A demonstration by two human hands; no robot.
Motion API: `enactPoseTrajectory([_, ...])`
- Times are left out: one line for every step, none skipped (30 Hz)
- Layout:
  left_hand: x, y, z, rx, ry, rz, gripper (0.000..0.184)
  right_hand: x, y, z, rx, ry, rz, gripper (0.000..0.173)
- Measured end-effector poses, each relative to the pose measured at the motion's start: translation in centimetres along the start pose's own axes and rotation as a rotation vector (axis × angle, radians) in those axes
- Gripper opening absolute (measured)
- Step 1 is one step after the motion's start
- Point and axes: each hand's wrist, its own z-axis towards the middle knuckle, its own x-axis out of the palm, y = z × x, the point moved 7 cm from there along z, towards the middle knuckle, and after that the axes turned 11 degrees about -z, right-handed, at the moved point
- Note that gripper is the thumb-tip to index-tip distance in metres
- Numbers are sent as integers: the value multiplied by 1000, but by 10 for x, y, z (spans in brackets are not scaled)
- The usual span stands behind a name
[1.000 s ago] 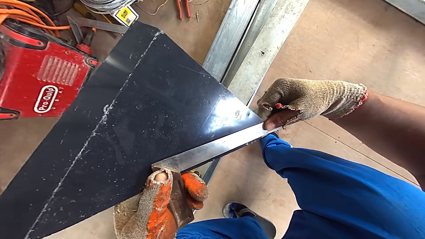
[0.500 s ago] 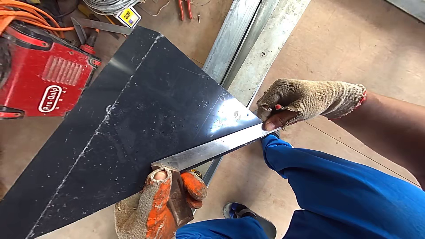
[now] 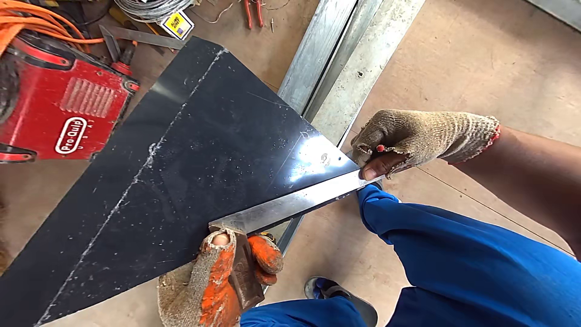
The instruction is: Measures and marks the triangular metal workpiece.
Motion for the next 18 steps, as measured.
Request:
enactPoseTrajectory([6,-1,0,-12,33,-26,20,0,1,0,-4,1,2,26])
enactPoseTrajectory([9,-1,0,-23,45,-42,20,0,1,0,-10,1,6,27])
enactPoseTrajectory([10,0,0,-32,46,-49,21,0,2,0,-16,0,8,28])
enactPoseTrajectory([10,1,0,-40,47,-57,21,0,2,0,-17,-5,8,26])
enactPoseTrajectory([12,1,0,-46,62,-65,22,-1,2,0,-19,-5,9,25])
enactPoseTrajectory([15,2,1,-57,90,-86,24,-1,1,-1,-22,-6,11,25])
enactPoseTrajectory([18,2,1,-64,119,-98,25,0,-1,-2,-22,-8,9,27])
enactPoseTrajectory([21,1,1,-65,149,-103,26,0,-1,-1,-26,-10,2,28])
enactPoseTrajectory([22,1,1,-66,164,-107,26,0,-2,-1,-30,-12,-1,29])
enactPoseTrajectory([22,0,1,-63,163,-106,25,0,-3,0,-31,-15,-5,29])
enactPoseTrajectory([21,0,1,-60,144,-99,25,0,-3,0,-25,-19,-1,30])
enactPoseTrajectory([19,1,0,-56,119,-80,23,0,-4,0,-16,-24,-2,29])
enactPoseTrajectory([17,1,0,-53,93,-62,22,0,-4,1,-11,-26,5,29])
enactPoseTrajectory([14,2,0,-50,75,-42,21,1,-5,1,-9,-31,6,29])
enactPoseTrajectory([13,2,0,-48,59,-14,21,1,-5,0,-8,-39,3,28])
enactPoseTrajectory([13,2,0,-46,49,11,20,1,-6,0,-8,-45,-5,28])
enactPoseTrajectory([13,2,-1,-45,39,26,20,1,-6,0,-8,-51,-14,28])
enactPoseTrajectory([13,2,-1,-46,38,38,20,2,-6,0,-5,-58,-20,28])
